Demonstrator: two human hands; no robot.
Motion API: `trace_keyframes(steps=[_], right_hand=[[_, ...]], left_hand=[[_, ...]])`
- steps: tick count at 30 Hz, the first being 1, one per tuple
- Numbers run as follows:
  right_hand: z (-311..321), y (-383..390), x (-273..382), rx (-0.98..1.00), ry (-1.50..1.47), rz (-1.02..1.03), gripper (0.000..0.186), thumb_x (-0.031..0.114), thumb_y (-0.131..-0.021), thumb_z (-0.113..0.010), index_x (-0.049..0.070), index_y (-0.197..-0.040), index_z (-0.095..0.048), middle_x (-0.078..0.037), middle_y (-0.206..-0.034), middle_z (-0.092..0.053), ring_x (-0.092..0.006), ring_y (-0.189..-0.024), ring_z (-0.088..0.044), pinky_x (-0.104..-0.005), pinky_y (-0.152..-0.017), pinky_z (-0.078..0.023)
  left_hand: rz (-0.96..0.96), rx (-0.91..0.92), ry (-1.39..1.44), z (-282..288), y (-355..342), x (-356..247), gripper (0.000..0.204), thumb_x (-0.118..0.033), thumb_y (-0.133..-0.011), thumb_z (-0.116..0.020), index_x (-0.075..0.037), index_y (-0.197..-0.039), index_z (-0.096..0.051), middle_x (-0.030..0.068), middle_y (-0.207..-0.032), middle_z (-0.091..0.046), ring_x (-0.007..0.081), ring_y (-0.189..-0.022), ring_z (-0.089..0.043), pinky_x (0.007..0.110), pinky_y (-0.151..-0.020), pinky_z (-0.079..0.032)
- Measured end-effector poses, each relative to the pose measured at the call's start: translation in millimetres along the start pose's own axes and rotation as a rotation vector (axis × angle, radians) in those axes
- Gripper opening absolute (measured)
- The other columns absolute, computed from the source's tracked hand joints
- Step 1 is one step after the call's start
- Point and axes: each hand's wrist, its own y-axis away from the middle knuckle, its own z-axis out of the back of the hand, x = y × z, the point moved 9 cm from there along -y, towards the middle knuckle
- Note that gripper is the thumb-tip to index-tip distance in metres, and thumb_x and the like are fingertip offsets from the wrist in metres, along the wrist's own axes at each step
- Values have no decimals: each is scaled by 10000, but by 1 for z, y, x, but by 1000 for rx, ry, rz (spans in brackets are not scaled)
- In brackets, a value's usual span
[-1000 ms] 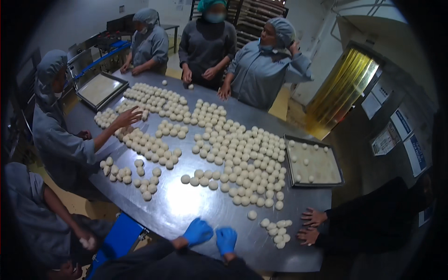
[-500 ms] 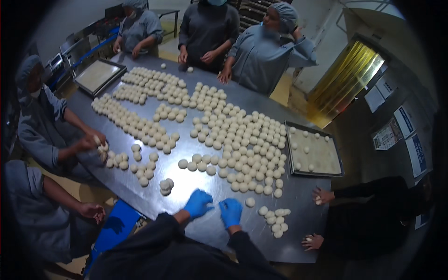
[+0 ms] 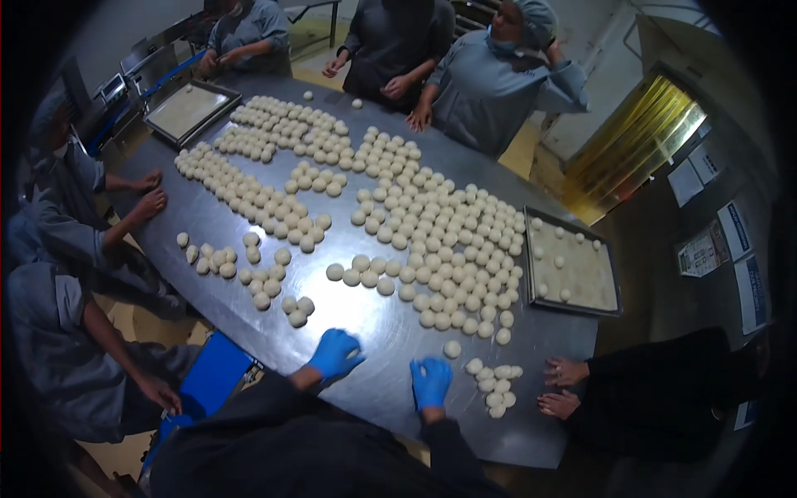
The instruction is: The person shapes small pieces of dough into balls by hand on a metal table and places them onto a baking tray.
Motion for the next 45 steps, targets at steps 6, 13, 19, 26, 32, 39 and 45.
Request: trace_keyframes(steps=[6,13,19,26,32,39,45], right_hand=[[-48,55,17,-93,19,162,168,179,-832,-684,109,-681,-659,-129,-740,-647,-345,-678,-600,-492,-676,-452],[-11,28,-17,111,182,166,196,194,-845,-713,83,-697,-645,-132,-798,-661,-359,-779,-604,-501,-710,-446],[-68,34,2,117,101,179,241,227,-881,-654,70,-699,-652,-167,-776,-642,-373,-755,-600,-513,-713,-441],[-32,36,-53,234,248,125,243,147,-860,-661,27,-650,-639,-213,-672,-599,-400,-652,-578,-523,-637,-428],[-74,24,11,73,42,216,249,184,-834,-691,23,-649,-650,-207,-710,-635,-392,-677,-606,-497,-631,-437],[-16,45,-28,77,92,62,246,212,-840,-707,41,-673,-648,-200,-736,-634,-397,-743,-613,-481,-677,-459],[-71,18,-6,45,18,107,278,248,-848,-707,35,-682,-644,-176,-727,-631,-398,-746,-607,-496,-714,-464]], left_hand=[[-188,39,78,-59,14,-22,178,-224,-801,-734,-139,-658,-673,94,-695,-644,335,-777,-615,483,-753,-458],[35,79,79,-18,19,38,178,-275,-768,-780,-145,-698,-682,72,-695,-641,316,-762,-609,450,-758,-454],[-196,14,145,-55,6,-31,167,-276,-772,-764,-127,-735,-699,90,-776,-667,322,-803,-609,455,-773,-463],[25,13,2,-2,36,27,139,-239,-782,-706,-139,-686,-691,126,-638,-608,375,-655,-605,500,-644,-474],[-149,22,74,-57,-3,-14,138,-278,-769,-782,-158,-797,-721,91,-823,-696,336,-870,-640,453,-822,-472],[-35,193,53,-48,49,61,80,-225,-788,-721,-158,-745,-716,122,-773,-672,352,-753,-629,471,-715,-479],[-201,103,45,-54,-25,-26,156,-320,-808,-749,-167,-786,-729,87,-793,-689,319,-820,-645,443,-784,-468]])
